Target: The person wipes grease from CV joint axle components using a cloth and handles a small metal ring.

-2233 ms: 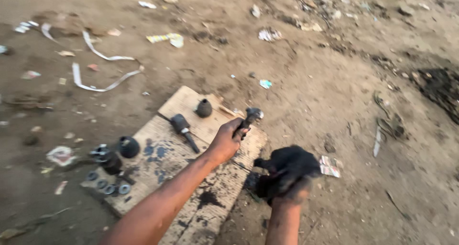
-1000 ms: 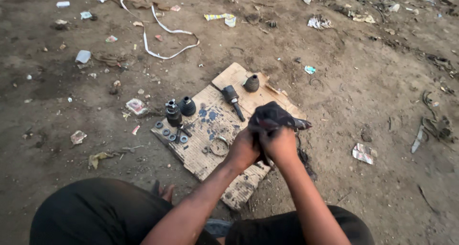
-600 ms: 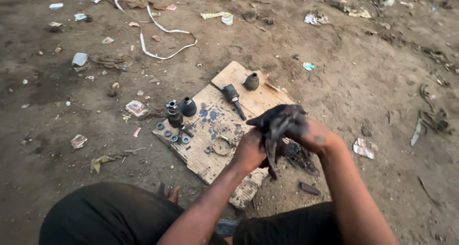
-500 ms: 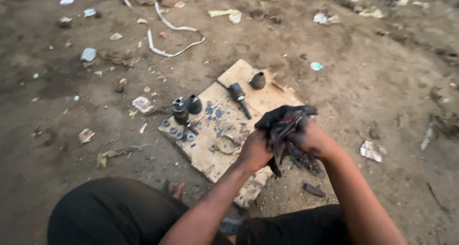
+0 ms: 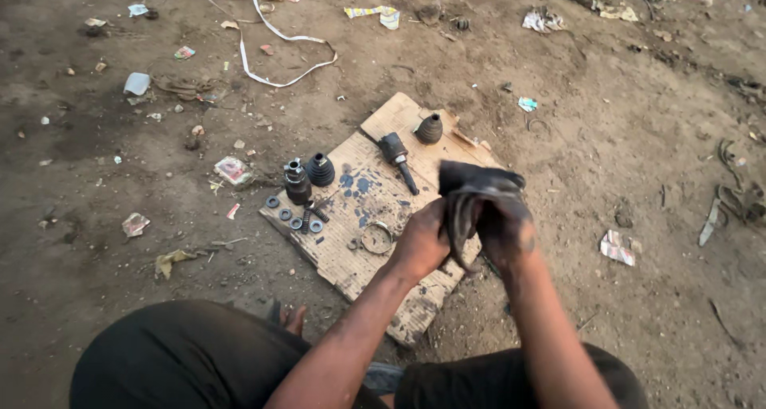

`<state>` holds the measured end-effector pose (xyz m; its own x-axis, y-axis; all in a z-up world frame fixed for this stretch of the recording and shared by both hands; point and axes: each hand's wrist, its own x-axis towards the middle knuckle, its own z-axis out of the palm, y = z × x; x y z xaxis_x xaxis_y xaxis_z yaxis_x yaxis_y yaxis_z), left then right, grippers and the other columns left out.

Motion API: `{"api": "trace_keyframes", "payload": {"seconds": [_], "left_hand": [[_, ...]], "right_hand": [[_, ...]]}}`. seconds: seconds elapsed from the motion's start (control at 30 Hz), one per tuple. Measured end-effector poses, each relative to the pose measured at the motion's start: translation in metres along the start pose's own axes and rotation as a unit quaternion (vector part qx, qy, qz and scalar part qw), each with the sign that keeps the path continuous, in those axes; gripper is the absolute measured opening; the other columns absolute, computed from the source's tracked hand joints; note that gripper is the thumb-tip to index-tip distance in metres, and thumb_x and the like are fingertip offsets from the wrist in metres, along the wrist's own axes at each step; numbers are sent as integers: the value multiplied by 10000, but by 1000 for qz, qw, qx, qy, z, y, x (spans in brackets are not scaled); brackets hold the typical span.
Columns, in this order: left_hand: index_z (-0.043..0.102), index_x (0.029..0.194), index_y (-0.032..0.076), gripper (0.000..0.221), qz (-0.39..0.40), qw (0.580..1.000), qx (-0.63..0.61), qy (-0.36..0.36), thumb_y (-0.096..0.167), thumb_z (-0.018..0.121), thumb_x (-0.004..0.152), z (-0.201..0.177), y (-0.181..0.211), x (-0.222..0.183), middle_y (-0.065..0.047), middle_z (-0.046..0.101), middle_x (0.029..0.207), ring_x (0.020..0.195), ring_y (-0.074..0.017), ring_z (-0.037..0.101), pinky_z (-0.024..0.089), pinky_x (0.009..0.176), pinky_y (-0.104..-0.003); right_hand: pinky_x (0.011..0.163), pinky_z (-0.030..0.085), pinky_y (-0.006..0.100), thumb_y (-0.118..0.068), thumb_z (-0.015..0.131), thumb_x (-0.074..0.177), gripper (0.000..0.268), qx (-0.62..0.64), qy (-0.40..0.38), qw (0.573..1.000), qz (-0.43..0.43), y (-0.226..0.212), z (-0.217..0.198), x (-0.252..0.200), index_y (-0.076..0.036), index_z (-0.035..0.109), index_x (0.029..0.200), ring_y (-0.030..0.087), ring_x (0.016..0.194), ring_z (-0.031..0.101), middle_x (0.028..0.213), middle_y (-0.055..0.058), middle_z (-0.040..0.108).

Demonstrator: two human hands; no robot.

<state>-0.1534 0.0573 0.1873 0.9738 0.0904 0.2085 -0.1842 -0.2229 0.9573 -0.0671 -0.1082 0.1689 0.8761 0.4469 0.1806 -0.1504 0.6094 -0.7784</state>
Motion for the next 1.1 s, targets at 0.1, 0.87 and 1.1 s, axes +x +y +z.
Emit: {"api": "trace_keyframes", "payload": {"seconds": [0.1, 0.87, 1.1], "left_hand": [[659, 1098, 102, 204, 1, 1000, 18, 11, 189, 723, 924, 2, 5, 4, -117, 727, 981, 937, -297, 724, 559, 825, -417], [685, 1054, 31, 202, 88, 993, 48, 60, 42, 735, 858, 5, -15, 6, -193, 719, 938, 884, -342, 721, 572, 776, -440], [654, 1110, 67, 296, 109, 989, 49, 86, 32, 649, 816, 13, -23, 5, -154, 724, 998, 891, -327, 735, 601, 808, -411]], "right_hand": [[985, 504, 386, -199, 654, 953, 323, 77, 46, 994, -53, 8, -3, -6, -27, 611, 1223, 259, 1073, 618, 1130, 100, 655], [934, 525, 389, -101, 666, 913, 294, -588, 57, 783, -195, -9, 23, -20, -12, 636, 1191, 230, 1045, 636, 1121, 137, 672], [879, 552, 354, -47, 672, 922, 128, -555, 80, 790, -249, -10, 50, -14, -3, 686, 1041, 220, 994, 683, 1079, 128, 694]]}}
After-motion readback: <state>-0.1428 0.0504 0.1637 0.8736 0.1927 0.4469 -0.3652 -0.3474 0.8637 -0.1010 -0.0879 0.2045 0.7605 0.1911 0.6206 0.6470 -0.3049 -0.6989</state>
